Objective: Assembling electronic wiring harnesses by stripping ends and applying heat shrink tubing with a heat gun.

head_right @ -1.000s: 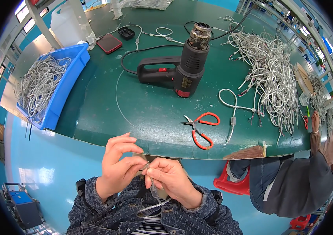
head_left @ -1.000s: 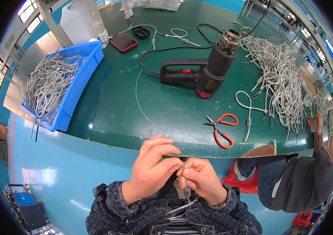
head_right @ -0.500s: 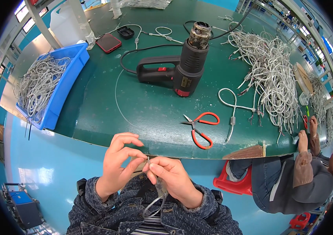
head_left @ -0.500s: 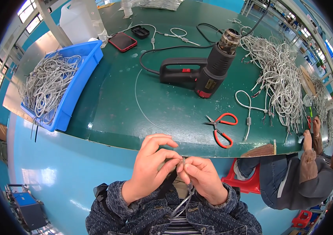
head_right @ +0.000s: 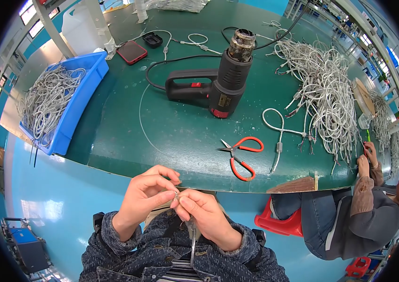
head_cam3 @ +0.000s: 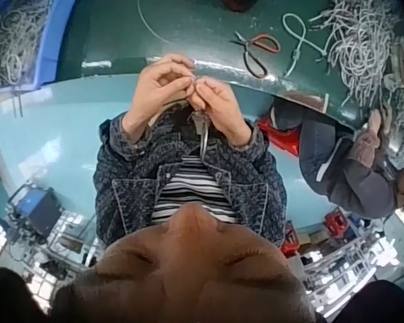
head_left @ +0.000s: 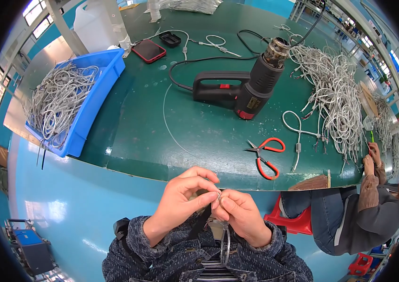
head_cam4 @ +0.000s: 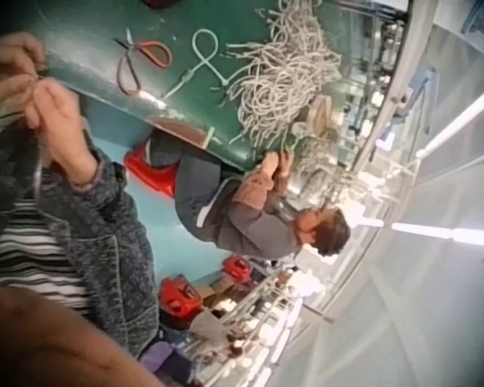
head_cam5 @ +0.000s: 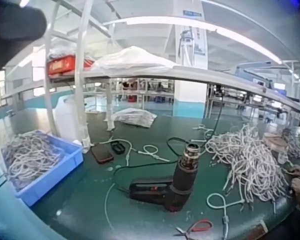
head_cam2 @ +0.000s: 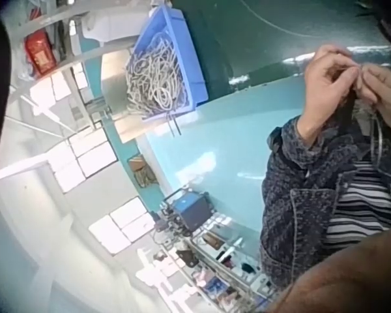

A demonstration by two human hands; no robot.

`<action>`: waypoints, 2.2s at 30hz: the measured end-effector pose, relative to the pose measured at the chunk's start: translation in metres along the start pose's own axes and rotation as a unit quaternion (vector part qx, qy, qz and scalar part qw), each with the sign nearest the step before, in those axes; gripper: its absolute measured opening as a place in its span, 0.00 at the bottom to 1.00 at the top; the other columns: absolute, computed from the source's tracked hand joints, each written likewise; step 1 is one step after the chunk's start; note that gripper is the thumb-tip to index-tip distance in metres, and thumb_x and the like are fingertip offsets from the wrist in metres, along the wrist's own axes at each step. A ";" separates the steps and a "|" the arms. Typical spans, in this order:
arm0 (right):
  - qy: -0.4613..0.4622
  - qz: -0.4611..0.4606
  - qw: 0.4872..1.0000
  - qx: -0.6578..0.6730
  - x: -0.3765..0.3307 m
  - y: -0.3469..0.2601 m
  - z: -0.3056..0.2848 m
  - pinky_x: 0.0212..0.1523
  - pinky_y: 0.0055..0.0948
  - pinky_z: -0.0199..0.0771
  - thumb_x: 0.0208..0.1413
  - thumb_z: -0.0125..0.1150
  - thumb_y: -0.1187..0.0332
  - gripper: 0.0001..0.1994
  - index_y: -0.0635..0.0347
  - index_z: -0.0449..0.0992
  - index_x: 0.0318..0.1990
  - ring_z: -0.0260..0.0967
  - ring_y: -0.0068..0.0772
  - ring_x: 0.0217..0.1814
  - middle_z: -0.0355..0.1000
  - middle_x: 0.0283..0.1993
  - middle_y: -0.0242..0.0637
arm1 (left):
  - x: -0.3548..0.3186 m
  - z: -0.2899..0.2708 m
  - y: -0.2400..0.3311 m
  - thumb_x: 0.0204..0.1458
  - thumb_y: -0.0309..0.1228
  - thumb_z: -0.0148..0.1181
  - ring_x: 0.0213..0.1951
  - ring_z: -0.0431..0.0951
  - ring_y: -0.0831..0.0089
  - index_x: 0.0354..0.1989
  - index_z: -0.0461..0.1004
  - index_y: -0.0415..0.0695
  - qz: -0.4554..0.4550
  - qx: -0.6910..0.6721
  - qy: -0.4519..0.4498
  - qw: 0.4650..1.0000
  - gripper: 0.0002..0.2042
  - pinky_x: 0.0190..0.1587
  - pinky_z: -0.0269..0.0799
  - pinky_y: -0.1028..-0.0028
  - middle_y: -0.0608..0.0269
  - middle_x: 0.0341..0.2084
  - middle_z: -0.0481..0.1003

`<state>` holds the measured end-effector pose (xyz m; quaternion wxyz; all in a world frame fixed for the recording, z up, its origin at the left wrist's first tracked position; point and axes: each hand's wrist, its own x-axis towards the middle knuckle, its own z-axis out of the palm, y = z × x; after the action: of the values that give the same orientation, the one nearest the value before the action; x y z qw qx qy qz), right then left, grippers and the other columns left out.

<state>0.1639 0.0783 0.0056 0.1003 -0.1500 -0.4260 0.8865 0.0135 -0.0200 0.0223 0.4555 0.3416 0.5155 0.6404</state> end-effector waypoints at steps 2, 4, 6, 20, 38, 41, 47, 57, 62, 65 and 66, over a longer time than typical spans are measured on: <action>0.007 -0.001 1.000 -0.005 0.000 0.001 0.000 0.30 0.18 0.57 0.65 0.44 0.67 0.12 0.65 0.72 0.37 0.55 0.16 0.26 0.61 0.22 0.25 | 0.000 0.002 0.001 0.49 0.19 0.60 0.51 0.69 0.67 0.32 0.77 0.36 -0.008 -0.023 0.006 1.000 0.03 0.52 0.66 0.69 0.57 0.43 0.69; 0.022 -0.004 1.000 -0.013 0.000 0.001 0.001 0.29 0.18 0.57 0.65 0.45 0.68 0.11 0.65 0.73 0.37 0.55 0.15 0.26 0.61 0.23 0.24 | 0.000 0.003 0.000 0.49 0.19 0.60 0.51 0.69 0.67 0.31 0.77 0.37 -0.012 -0.035 0.009 0.999 0.03 0.53 0.66 0.68 0.58 0.42 0.69; 0.043 -0.021 0.997 -0.068 -0.001 0.000 0.003 0.28 0.19 0.57 0.63 0.46 0.70 0.10 0.66 0.73 0.36 0.56 0.16 0.25 0.62 0.22 0.26 | 0.000 0.003 -0.001 0.49 0.20 0.59 0.50 0.69 0.67 0.29 0.76 0.37 -0.014 -0.070 0.006 0.997 0.01 0.53 0.66 0.67 0.58 0.42 0.69; 0.104 -0.364 0.799 -0.466 0.009 0.001 0.003 0.23 0.27 0.60 0.45 0.60 0.79 0.04 0.66 0.73 0.30 0.61 0.33 0.20 0.66 0.19 0.36 | -0.012 0.022 -0.020 0.48 0.20 0.57 0.46 0.70 0.67 0.26 0.69 0.40 -0.061 -0.231 0.048 0.970 0.04 0.51 0.67 0.66 0.59 0.38 0.69; 0.124 -0.128 0.963 -0.200 0.001 0.020 -0.005 0.28 0.19 0.62 0.63 0.48 0.69 0.09 0.65 0.74 0.37 0.60 0.16 0.26 0.66 0.23 0.27 | -0.007 0.027 -0.016 0.51 0.17 0.57 0.39 0.73 0.76 0.32 0.73 0.35 0.029 -0.099 0.095 0.990 0.02 0.42 0.70 0.77 0.58 0.40 0.70; 0.115 -0.124 0.968 -0.185 0.001 0.020 -0.007 0.28 0.18 0.62 0.65 0.47 0.68 0.10 0.65 0.74 0.38 0.59 0.14 0.27 0.66 0.24 0.25 | -0.005 0.026 -0.018 0.51 0.17 0.57 0.39 0.73 0.77 0.32 0.73 0.34 0.045 -0.075 0.100 0.991 0.02 0.41 0.71 0.78 0.58 0.40 0.70; 0.085 -0.138 0.978 -0.130 0.004 0.021 -0.008 0.29 0.18 0.61 0.64 0.47 0.69 0.10 0.66 0.73 0.38 0.60 0.15 0.26 0.66 0.24 0.27 | -0.005 0.026 -0.016 0.47 0.16 0.58 0.44 0.72 0.68 0.30 0.74 0.36 0.048 -0.069 0.138 0.987 0.03 0.48 0.69 0.69 0.57 0.37 0.71; 0.155 -0.166 0.950 -0.213 0.005 0.013 -0.002 0.27 0.19 0.63 0.59 0.53 0.76 0.04 0.68 0.73 0.37 0.64 0.17 0.26 0.68 0.25 0.30 | 0.000 0.022 -0.005 0.34 0.22 0.69 0.43 0.72 0.58 0.27 0.77 0.42 0.274 0.366 0.178 0.871 0.10 0.47 0.67 0.63 0.61 0.34 0.73; 0.145 -0.207 0.923 -0.290 0.005 0.012 -0.005 0.27 0.19 0.65 0.56 0.56 0.78 0.03 0.68 0.74 0.35 0.67 0.19 0.27 0.70 0.27 0.32 | 0.000 0.021 -0.003 0.34 0.24 0.69 0.44 0.72 0.58 0.27 0.77 0.43 0.274 0.395 0.160 0.862 0.09 0.47 0.67 0.62 0.61 0.34 0.73; 0.144 -0.216 0.912 -0.319 0.004 0.012 -0.006 0.28 0.19 0.66 0.56 0.56 0.78 0.03 0.68 0.74 0.35 0.68 0.19 0.27 0.70 0.27 0.33 | 0.000 0.020 -0.004 0.37 0.25 0.68 0.44 0.72 0.58 0.27 0.77 0.43 0.267 0.389 0.151 0.869 0.08 0.47 0.67 0.63 0.61 0.34 0.74; 0.140 -0.200 0.925 -0.290 0.004 0.012 -0.005 0.28 0.19 0.66 0.57 0.54 0.78 0.03 0.69 0.73 0.35 0.67 0.20 0.27 0.70 0.27 0.34 | 0.001 0.019 -0.006 0.38 0.25 0.68 0.44 0.72 0.58 0.27 0.77 0.43 0.260 0.380 0.148 0.875 0.07 0.47 0.67 0.63 0.60 0.34 0.74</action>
<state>0.1617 0.0760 -0.0074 0.2862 -0.2068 -0.6674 0.6557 0.0317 -0.0125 0.0207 0.0263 0.5115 0.6734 0.5331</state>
